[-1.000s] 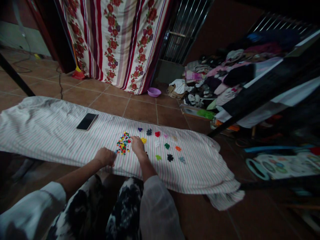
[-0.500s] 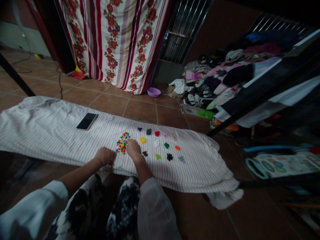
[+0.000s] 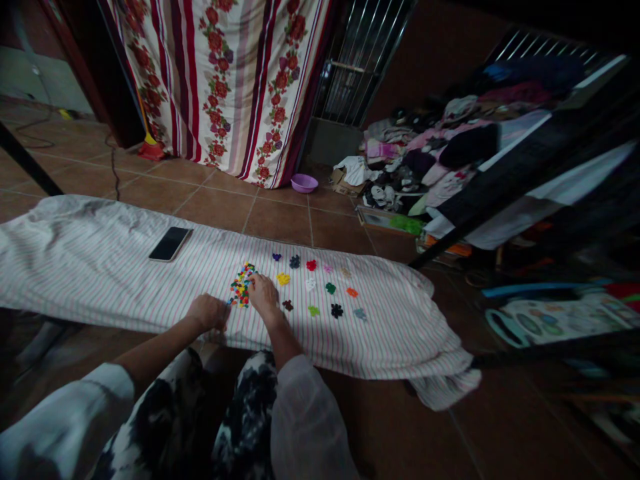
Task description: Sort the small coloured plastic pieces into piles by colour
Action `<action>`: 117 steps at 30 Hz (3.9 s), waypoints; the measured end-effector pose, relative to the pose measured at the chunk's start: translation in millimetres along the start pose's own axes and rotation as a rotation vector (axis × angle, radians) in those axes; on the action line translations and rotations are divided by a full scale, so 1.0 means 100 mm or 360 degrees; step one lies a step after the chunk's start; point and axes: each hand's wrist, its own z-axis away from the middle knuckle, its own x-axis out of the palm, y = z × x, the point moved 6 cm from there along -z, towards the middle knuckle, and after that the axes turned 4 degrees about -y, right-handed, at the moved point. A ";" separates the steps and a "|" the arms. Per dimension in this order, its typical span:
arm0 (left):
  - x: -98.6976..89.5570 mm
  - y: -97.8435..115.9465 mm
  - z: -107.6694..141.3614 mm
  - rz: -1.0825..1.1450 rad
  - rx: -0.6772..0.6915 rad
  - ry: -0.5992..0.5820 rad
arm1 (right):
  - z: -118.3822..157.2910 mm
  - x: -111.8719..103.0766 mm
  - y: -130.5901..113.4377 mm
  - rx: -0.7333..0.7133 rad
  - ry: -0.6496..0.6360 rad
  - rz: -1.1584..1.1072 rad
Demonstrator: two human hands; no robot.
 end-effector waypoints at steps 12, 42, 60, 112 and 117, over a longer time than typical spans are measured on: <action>0.02 -0.03 -0.01 0.0035 -0.0048 -0.0011 | 0.23 -0.36 0.47 0.0110 -0.0015 0.0071; 0.07 -0.01 -0.01 -0.0059 -0.0041 0.0009 | 0.79 0.04 0.27 -0.0042 0.0076 0.0288; 0.07 -0.03 -0.01 -0.0016 -0.0064 0.0019 | 0.71 -0.02 0.31 0.0039 -0.0031 0.0257; 0.08 -0.03 -0.01 -0.0026 -0.0054 0.0031 | 0.93 -0.31 0.75 0.0042 0.0556 0.0022; 0.09 -0.03 -0.03 -0.0033 -0.0032 0.0029 | 0.82 -0.17 0.73 0.0017 0.0404 0.0114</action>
